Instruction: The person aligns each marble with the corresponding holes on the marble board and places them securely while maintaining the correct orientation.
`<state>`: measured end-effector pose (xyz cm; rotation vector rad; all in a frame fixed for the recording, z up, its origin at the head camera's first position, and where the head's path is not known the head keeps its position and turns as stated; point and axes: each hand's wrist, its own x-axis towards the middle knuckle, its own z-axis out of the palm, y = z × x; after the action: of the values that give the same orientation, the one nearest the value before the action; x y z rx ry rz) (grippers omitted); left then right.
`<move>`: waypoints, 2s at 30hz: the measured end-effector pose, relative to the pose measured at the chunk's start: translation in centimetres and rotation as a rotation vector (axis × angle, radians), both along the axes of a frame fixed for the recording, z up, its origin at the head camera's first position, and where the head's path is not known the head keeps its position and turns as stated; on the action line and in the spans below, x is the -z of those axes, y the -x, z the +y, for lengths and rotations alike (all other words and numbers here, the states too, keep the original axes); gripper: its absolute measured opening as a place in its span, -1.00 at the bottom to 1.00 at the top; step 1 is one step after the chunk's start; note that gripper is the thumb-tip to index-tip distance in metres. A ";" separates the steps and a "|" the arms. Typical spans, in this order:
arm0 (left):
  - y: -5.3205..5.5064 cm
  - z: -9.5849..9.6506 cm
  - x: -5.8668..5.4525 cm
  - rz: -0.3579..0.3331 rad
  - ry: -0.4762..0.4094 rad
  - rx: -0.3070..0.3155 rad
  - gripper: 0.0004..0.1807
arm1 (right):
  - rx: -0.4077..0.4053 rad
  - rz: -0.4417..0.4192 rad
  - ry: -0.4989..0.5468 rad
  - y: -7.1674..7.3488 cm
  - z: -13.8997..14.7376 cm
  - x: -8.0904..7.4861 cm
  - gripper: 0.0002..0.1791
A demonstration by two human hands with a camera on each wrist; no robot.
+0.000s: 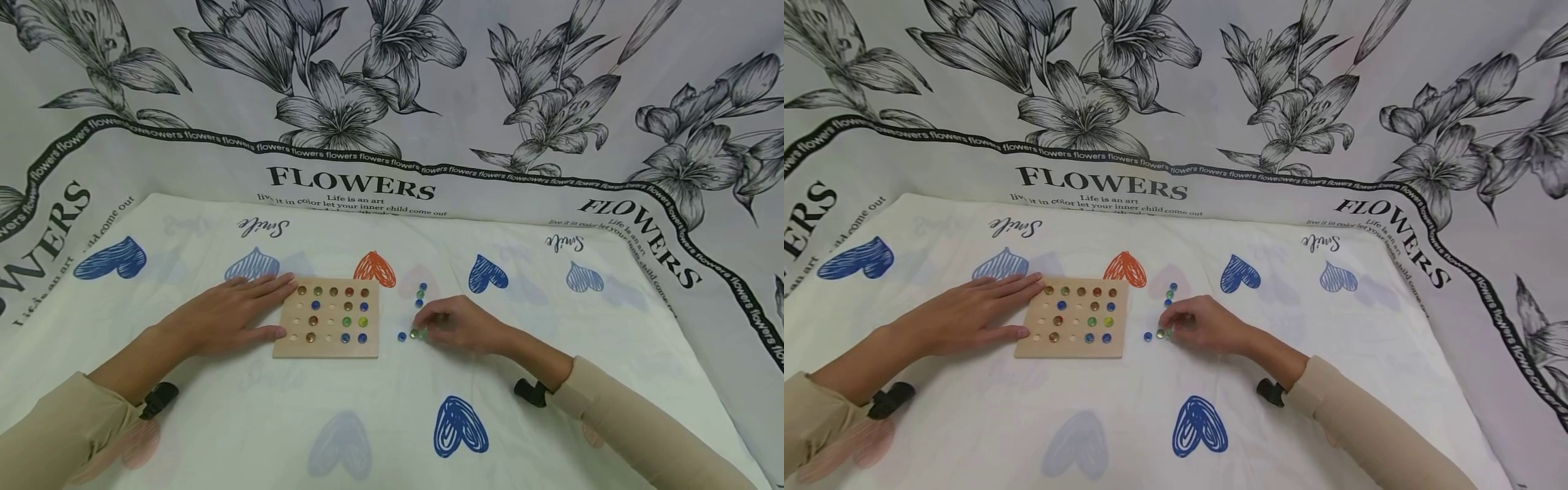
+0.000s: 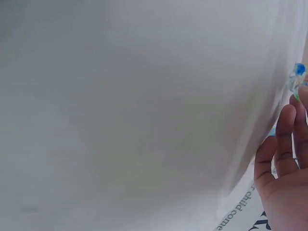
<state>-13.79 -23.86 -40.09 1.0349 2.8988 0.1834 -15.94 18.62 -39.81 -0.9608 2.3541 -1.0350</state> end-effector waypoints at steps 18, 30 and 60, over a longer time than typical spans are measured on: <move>0.2 0.0 0.0 0.018 0.001 0.012 -0.16 | -0.027 0.046 0.014 0.1 -3.0 -1.2 -0.73; 0.1 0.0 0.0 0.016 0.002 0.011 -0.16 | -0.045 0.094 0.048 0.0 -6.4 -1.4 -0.74; 0.0 -0.1 0.1 0.019 -0.018 0.011 -0.17 | -0.158 0.137 0.063 -0.6 -13.1 -1.3 -0.80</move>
<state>-13.79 -23.91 -40.22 1.0612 2.9125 0.2003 -15.37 5.51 -38.54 -1.2563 2.3205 -1.0161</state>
